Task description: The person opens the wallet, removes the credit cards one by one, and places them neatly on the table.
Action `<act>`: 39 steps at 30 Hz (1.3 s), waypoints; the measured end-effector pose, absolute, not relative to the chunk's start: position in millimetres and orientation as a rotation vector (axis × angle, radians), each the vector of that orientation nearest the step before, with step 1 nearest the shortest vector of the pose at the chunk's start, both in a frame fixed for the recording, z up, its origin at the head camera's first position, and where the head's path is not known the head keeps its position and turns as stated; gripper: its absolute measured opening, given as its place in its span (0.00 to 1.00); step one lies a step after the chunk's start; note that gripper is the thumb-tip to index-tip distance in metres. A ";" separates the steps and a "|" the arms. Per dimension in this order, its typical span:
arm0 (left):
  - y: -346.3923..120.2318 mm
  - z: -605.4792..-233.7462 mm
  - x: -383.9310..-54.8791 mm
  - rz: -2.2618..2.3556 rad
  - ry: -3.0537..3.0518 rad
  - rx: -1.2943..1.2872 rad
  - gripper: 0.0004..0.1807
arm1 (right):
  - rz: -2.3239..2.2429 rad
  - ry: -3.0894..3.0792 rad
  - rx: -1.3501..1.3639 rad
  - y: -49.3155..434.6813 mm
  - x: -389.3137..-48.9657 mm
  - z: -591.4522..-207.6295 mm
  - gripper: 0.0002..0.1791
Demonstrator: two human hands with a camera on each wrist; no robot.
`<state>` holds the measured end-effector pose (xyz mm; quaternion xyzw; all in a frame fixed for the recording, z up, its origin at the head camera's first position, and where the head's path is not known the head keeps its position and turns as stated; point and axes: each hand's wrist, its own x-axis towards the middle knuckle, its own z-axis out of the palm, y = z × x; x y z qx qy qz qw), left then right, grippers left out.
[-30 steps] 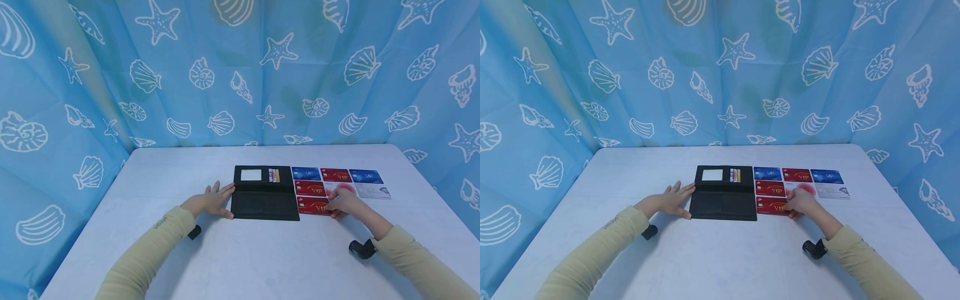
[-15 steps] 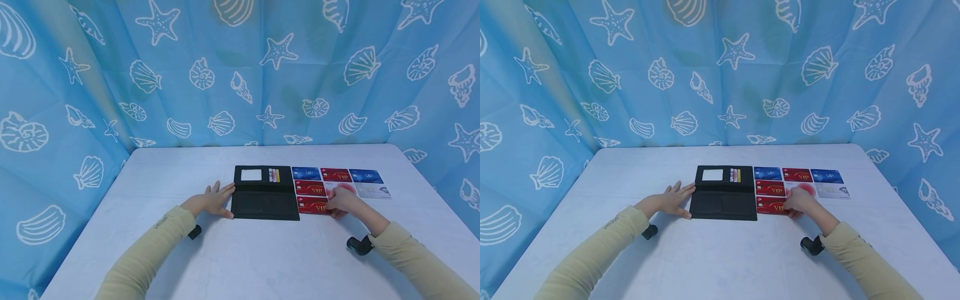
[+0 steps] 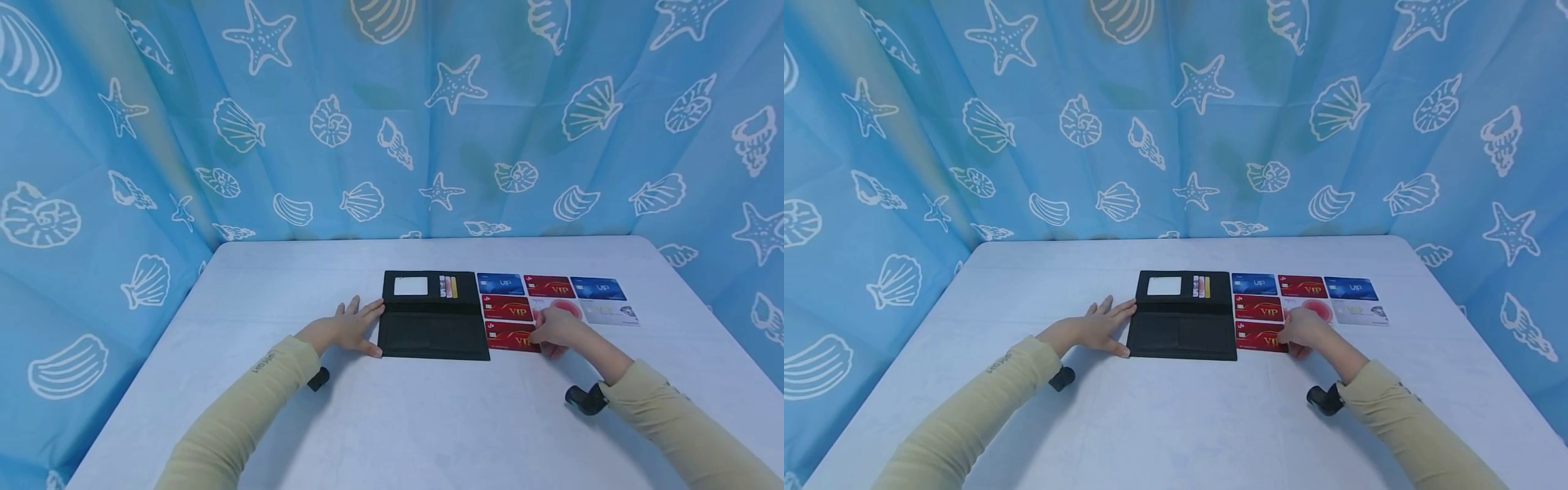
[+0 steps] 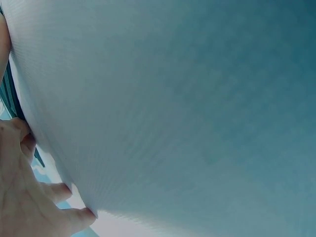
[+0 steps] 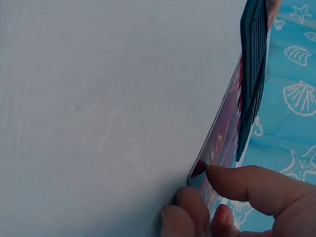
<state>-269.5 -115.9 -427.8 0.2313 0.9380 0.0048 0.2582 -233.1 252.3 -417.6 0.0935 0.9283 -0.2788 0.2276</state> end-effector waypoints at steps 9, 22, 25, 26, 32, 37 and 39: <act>-117.6 -430.9 -271.1 0.018 2.551 0.644 0.54 | -0.795 2.557 0.261 255.1 -232.5 -419.9 0.17; -116.5 -426.0 -269.5 0.054 2.539 0.647 0.54 | -0.919 2.646 0.192 248.7 -241.9 -408.4 0.15; -116.5 -425.8 -269.5 0.065 2.532 0.643 0.53 | -0.918 2.663 0.183 241.5 -245.0 -404.4 0.14; -116.6 -426.1 -269.6 0.070 2.530 0.642 0.53 | -0.925 2.667 0.181 238.9 -246.2 -403.6 0.14; -117.2 -428.0 -270.1 0.100 2.529 0.644 0.53 | -1.035 2.673 0.146 223.4 -255.3 -402.5 0.15; -118.4 -429.7 -270.8 0.114 2.533 0.640 0.53 | -1.093 2.694 0.100 212.3 -266.0 -403.4 0.19; -118.9 -430.3 -271.4 0.124 2.533 0.641 0.53 | -1.108 2.693 0.075 207.6 -270.9 -404.0 0.20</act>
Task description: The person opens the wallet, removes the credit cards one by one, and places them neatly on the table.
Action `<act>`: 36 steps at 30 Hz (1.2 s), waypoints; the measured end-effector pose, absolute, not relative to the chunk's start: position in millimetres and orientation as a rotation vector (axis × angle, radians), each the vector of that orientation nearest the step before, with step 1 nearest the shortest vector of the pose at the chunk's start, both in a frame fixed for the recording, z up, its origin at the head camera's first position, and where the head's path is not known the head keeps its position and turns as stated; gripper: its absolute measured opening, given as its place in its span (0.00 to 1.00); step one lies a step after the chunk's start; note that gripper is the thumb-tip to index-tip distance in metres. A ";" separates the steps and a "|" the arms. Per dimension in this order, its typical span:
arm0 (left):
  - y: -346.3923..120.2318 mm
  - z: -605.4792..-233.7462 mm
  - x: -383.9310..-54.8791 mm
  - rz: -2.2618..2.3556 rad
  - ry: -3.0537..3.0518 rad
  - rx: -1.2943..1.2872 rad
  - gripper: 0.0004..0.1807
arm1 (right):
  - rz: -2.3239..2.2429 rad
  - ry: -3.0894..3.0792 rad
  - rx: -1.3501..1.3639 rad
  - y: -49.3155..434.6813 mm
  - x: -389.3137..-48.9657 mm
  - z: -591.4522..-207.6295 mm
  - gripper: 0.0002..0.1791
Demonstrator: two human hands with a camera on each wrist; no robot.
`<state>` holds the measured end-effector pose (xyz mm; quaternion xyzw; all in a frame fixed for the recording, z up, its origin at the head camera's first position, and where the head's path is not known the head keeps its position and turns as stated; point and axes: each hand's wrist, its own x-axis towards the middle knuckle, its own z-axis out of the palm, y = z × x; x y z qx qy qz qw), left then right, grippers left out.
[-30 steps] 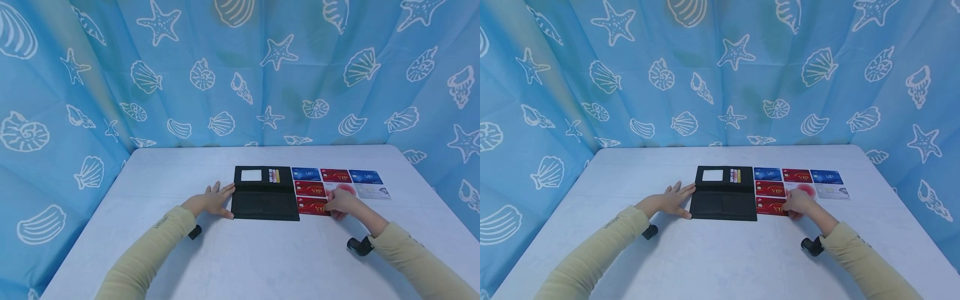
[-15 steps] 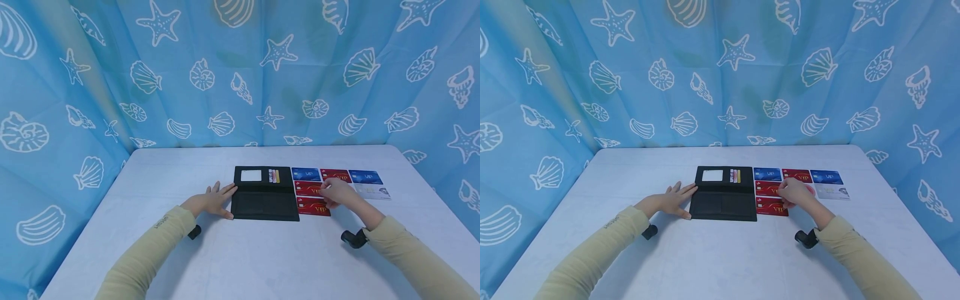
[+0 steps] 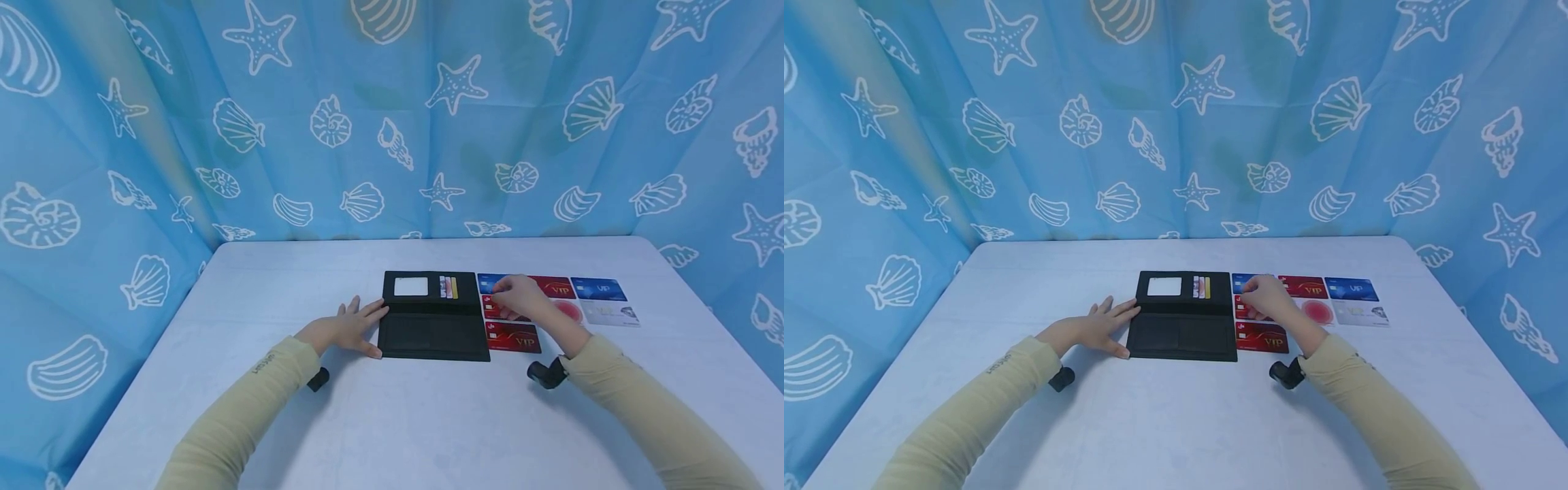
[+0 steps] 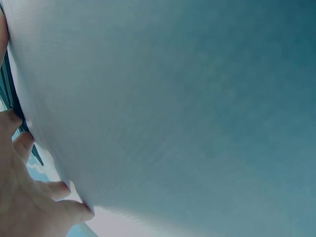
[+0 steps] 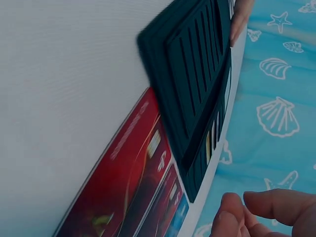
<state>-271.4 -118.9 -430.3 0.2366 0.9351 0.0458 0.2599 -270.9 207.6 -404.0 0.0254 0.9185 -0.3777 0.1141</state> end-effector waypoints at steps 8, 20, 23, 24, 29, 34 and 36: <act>-119.5 -430.5 -271.4 0.157 2.524 0.635 0.52 | -1.172 2.631 0.036 184.5 -289.0 -404.5 0.23; -120.4 -431.2 -273.1 0.180 2.513 0.637 0.52 | -1.285 2.498 0.137 159.3 -313.7 -412.6 0.23; -120.9 -431.9 -273.8 0.178 2.515 0.640 0.52 | -1.291 2.473 0.164 154.7 -319.4 -414.1 0.23; -121.0 -432.3 -274.0 0.182 2.515 0.640 0.52 | -1.285 2.471 0.172 153.4 -321.0 -414.6 0.23; -121.5 -433.9 -274.2 0.201 2.512 0.639 0.52 | -1.252 2.455 0.198 149.9 -326.5 -416.5 0.24; -120.8 -434.1 -275.1 0.183 2.516 0.642 0.53 | -1.260 2.404 0.236 149.3 -330.6 -417.6 0.24; -120.5 -433.8 -275.4 0.170 2.516 0.644 0.53 | -1.271 2.386 0.256 149.4 -332.3 -418.1 0.24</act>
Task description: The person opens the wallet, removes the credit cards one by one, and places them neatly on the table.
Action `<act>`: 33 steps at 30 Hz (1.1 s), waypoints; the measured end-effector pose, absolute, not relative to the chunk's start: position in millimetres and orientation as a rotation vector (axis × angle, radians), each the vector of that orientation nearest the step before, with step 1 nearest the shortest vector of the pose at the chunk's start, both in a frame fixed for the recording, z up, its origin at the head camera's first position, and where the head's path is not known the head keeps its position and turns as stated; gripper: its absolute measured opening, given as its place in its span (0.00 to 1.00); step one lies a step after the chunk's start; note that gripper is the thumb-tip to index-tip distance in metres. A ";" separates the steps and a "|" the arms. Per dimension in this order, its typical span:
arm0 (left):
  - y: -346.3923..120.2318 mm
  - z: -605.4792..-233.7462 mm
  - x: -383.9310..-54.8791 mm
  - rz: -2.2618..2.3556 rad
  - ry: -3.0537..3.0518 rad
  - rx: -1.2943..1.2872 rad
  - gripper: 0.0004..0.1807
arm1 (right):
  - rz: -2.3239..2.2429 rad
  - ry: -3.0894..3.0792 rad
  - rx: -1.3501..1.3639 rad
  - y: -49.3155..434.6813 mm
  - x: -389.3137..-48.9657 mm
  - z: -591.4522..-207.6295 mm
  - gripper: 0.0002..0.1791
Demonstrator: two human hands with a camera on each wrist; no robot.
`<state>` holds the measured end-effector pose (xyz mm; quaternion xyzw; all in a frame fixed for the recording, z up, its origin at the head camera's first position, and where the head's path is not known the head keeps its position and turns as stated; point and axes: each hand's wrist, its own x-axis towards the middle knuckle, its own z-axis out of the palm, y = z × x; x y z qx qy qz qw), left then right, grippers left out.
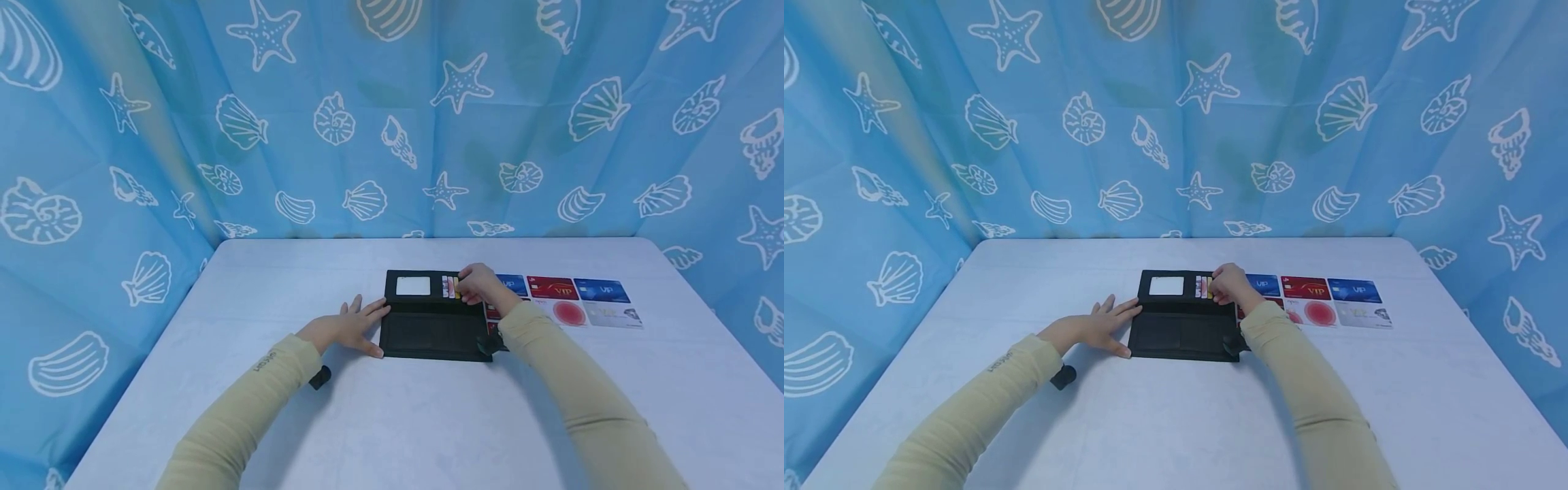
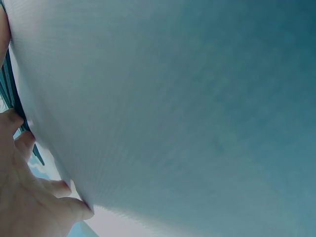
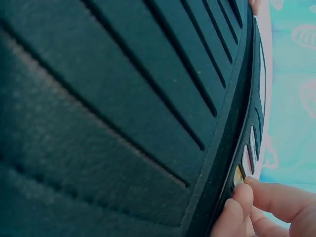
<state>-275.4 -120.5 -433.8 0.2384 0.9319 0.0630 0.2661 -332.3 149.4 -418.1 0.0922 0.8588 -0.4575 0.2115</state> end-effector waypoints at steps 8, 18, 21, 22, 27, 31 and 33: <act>-120.8 -432.4 -274.9 0.177 2.507 0.646 0.53 | -1.296 2.348 0.285 149.1 -333.4 -418.4 0.23; -119.9 -428.0 -273.3 0.169 2.510 0.652 0.53 | -1.276 2.366 0.284 146.5 -332.8 -416.2 0.20; -119.5 -426.1 -272.6 0.172 2.503 0.653 0.53 | -1.256 2.377 0.279 146.6 -333.3 -415.9 0.15; -119.5 -425.7 -272.4 0.175 2.501 0.654 0.53 | -1.250 2.378 0.284 146.5 -333.3 -415.5 0.14; -119.6 -424.5 -271.5 0.168 2.501 0.654 0.53 | -1.246 2.366 0.286 146.7 -333.5 -413.2 0.14; -119.3 -425.2 -272.2 0.169 2.502 0.647 0.53 | -1.248 2.358 0.296 146.6 -335.7 -415.2 0.17; -119.1 -425.9 -272.8 0.168 2.501 0.644 0.53 | -1.244 2.354 0.292 147.4 -337.9 -416.8 0.17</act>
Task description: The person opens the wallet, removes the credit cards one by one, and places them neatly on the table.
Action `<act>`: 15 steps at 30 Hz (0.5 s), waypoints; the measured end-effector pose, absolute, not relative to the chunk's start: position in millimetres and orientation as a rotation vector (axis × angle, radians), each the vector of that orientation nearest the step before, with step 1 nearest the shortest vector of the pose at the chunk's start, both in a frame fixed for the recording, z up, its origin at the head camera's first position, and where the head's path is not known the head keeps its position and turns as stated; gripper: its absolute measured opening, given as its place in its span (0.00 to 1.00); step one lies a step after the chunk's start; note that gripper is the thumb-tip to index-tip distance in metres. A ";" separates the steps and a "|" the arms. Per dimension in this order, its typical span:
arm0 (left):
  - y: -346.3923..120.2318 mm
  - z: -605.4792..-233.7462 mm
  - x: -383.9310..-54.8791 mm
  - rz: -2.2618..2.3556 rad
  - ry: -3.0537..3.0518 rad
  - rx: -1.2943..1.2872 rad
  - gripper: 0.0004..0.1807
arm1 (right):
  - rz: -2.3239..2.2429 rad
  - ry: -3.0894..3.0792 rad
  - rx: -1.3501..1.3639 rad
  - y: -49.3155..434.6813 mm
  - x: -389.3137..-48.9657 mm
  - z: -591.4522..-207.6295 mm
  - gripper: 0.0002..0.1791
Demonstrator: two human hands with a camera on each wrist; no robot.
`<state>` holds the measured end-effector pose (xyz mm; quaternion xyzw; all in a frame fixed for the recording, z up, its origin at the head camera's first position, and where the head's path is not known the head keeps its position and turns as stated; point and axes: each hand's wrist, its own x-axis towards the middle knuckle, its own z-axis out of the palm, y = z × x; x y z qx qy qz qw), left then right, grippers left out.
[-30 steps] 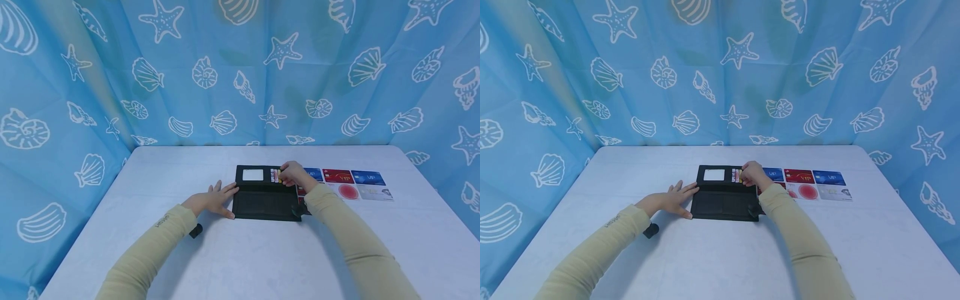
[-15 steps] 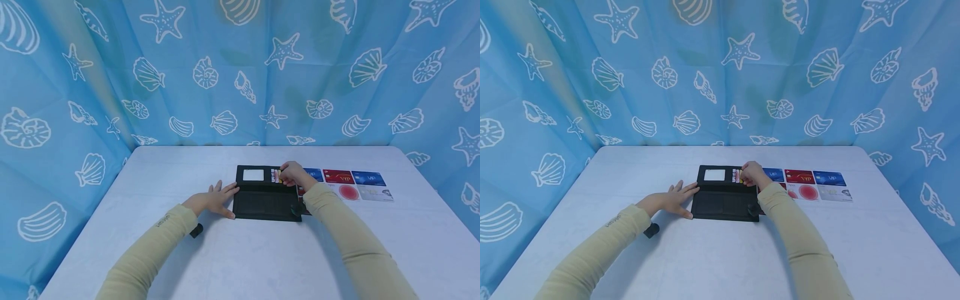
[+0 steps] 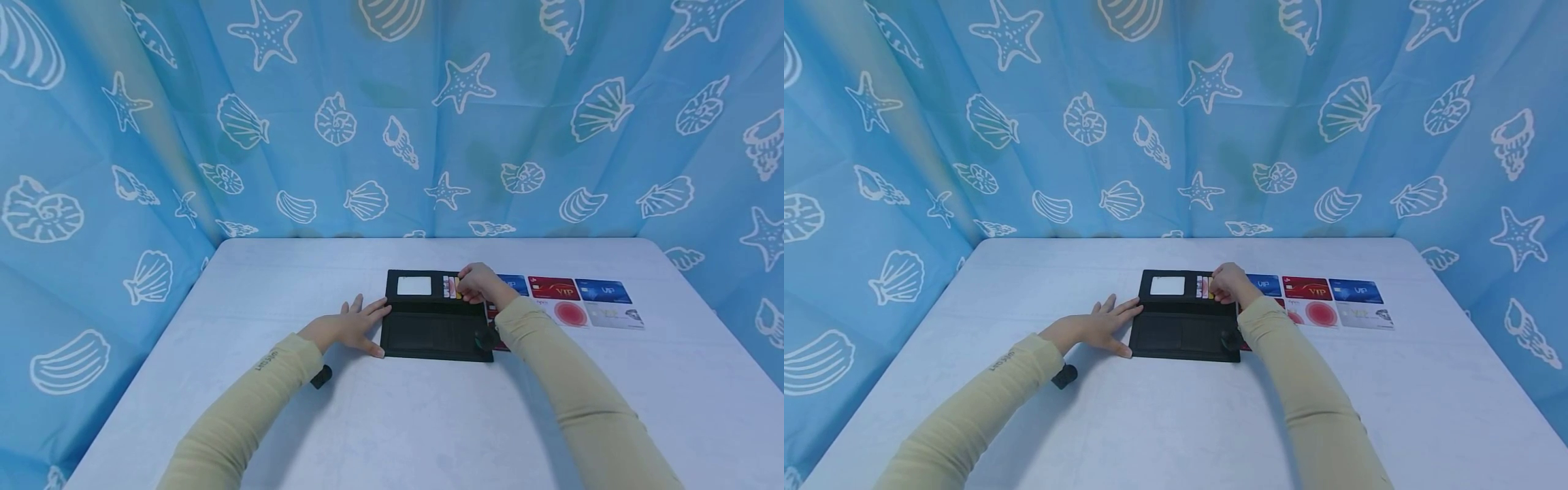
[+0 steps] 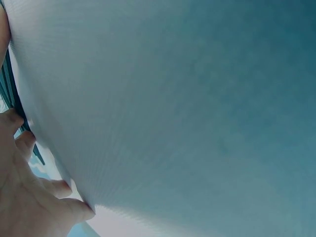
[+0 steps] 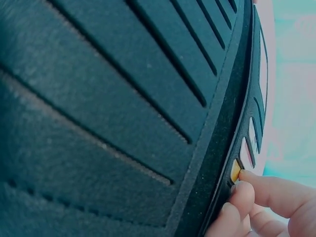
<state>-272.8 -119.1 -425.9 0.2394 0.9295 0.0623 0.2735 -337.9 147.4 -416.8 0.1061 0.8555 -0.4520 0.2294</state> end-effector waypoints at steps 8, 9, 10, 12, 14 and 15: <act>-118.4 -427.5 -273.5 0.157 2.500 0.640 0.53 | -1.311 2.314 0.297 152.0 -343.7 -422.5 0.16; -118.4 -427.4 -273.4 0.156 2.501 0.641 0.53 | -1.310 2.319 0.314 151.3 -342.5 -421.7 0.17; -118.3 -427.3 -273.4 0.155 2.501 0.643 0.53 | -1.326 2.311 0.322 151.0 -341.8 -421.3 0.17; -118.1 -426.9 -273.5 0.159 2.502 0.645 0.53 | -1.356 2.292 0.335 150.5 -340.4 -419.7 0.18; -118.4 -427.0 -273.5 0.159 2.501 0.641 0.53 | -1.369 2.272 0.346 150.0 -339.8 -418.2 0.19; -118.6 -427.1 -273.4 0.161 2.501 0.643 0.53 | -1.377 2.261 0.357 149.9 -339.7 -417.6 0.20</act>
